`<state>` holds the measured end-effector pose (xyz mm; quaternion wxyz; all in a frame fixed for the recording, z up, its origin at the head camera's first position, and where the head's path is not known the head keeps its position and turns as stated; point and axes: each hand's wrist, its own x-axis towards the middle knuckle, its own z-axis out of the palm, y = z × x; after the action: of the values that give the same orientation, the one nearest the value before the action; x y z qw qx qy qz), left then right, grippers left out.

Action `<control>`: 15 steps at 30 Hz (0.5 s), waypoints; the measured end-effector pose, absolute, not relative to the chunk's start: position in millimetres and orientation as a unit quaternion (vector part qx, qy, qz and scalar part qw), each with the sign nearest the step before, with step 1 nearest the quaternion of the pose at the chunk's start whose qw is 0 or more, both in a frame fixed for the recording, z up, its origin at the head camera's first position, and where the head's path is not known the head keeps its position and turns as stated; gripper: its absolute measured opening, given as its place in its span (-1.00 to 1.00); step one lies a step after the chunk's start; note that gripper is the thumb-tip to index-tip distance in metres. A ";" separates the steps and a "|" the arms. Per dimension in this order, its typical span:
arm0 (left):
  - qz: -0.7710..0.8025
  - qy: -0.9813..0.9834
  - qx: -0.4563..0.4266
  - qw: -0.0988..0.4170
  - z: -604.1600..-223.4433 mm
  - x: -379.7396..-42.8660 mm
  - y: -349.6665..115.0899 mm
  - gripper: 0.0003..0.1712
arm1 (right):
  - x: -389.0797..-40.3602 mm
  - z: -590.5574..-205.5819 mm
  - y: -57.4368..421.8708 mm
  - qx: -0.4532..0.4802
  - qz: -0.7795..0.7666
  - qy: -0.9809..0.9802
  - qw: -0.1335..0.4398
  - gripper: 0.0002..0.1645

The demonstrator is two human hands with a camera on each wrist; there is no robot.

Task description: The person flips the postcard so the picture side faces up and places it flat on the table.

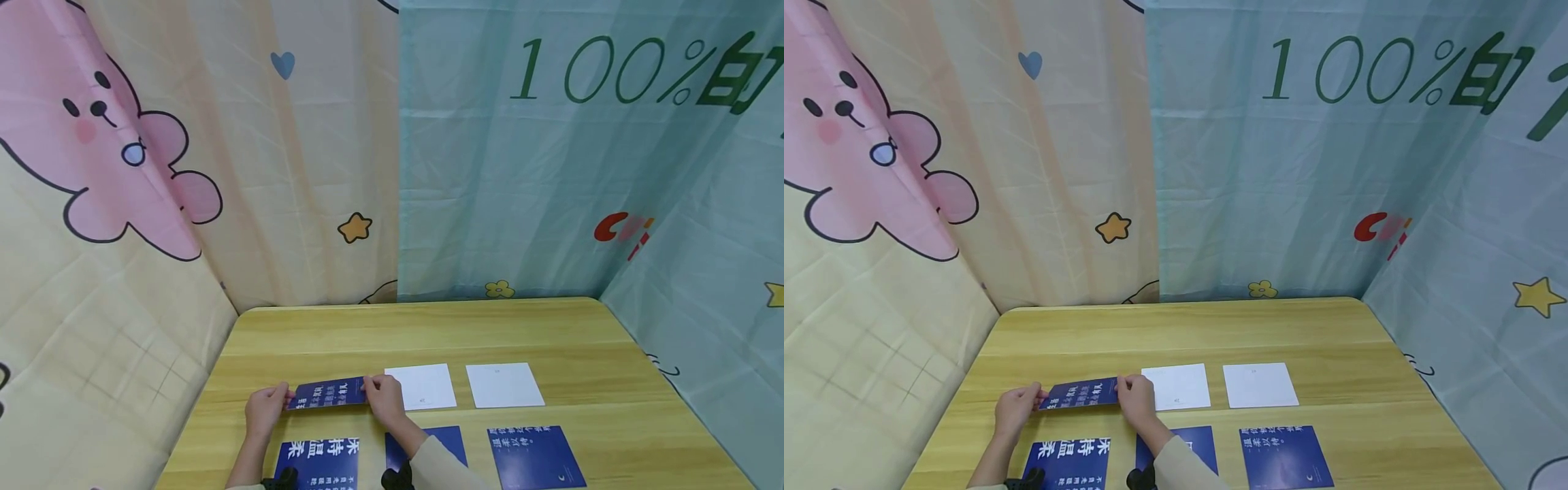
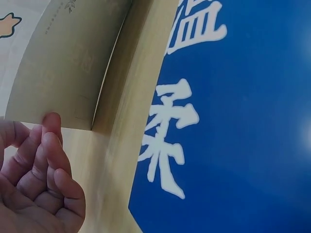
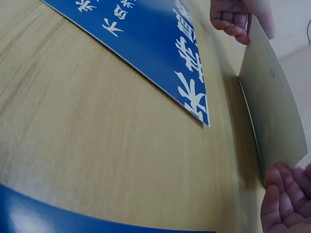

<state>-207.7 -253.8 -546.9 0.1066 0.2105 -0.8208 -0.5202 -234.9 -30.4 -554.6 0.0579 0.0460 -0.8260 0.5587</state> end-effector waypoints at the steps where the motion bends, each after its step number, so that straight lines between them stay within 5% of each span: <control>1: -0.518 -0.823 0.209 0.104 -546.9 -207.6 -254.1 -0.63 | -235.1 -555.2 -30.3 0.046 0.555 -0.829 0.056 -0.67; 15: -0.495 -0.841 0.203 0.080 -549.2 -207.4 -258.8 -0.64 | -234.7 -561.2 -30.6 0.061 0.553 -0.830 0.037 -0.80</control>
<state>-207.4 -258.8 -549.2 0.0803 0.2027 -0.8413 -0.4947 -234.7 -30.6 -561.2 0.0370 0.0613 -0.8299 0.5533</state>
